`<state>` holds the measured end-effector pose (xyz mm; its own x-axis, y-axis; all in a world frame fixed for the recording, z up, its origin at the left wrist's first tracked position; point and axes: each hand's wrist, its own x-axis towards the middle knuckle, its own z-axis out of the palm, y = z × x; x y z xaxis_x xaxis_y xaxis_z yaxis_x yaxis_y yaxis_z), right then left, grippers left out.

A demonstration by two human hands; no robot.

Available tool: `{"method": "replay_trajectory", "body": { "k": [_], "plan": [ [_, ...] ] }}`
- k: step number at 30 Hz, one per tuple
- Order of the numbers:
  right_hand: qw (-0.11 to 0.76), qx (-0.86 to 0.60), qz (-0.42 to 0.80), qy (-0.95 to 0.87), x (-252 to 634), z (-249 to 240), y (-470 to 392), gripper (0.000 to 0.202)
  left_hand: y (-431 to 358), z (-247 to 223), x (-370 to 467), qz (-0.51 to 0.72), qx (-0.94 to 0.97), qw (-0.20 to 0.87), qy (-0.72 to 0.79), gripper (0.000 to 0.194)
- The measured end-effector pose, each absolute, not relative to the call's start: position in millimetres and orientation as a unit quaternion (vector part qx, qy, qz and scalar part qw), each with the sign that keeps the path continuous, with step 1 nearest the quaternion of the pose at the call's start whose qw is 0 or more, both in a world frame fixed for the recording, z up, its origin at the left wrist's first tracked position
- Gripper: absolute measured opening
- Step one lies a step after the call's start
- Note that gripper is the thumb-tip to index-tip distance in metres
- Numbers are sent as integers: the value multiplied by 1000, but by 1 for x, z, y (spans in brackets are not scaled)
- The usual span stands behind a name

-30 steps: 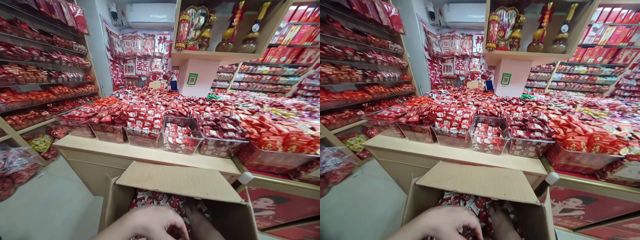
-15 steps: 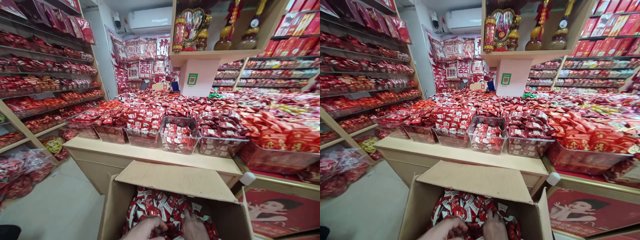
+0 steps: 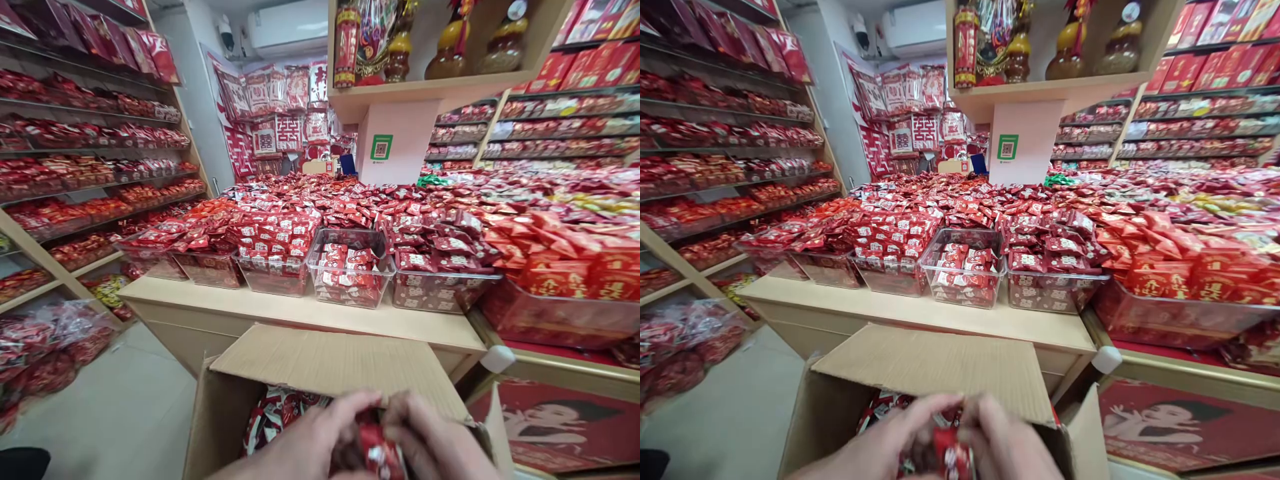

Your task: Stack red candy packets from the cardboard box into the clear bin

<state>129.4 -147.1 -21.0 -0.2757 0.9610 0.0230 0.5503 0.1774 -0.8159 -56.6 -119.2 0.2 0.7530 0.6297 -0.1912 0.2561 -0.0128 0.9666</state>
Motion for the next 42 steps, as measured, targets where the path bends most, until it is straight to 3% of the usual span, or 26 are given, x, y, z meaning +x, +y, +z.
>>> {"method": "replay_trajectory", "body": {
  "k": [6,13,17,23,28,33,38,42],
  "plan": [
    [462,-549,252,-649,140,7,-92,12,-63,18,-16,270,595,708,268,60],
    [509,-462,440,-577,157,12,-48,30,-1,26,-2,279,680,635,239,63],
    [559,-468,448,-517,162,-8,-32,33,28,6,8,305,675,621,256,54],
    [541,-514,368,-554,163,-30,-29,21,35,-23,11,290,585,694,303,43],
    [419,-516,240,-708,154,-25,-39,10,21,-25,3,249,407,840,258,40],
    [386,-506,314,-705,147,-31,-38,14,21,-33,-8,292,478,786,259,81],
    [414,-571,374,-601,146,-41,-28,37,22,-32,-15,255,544,774,200,91],
    [437,-511,468,-573,144,-37,-28,27,24,-32,-15,221,565,769,199,87]
  ]
}}
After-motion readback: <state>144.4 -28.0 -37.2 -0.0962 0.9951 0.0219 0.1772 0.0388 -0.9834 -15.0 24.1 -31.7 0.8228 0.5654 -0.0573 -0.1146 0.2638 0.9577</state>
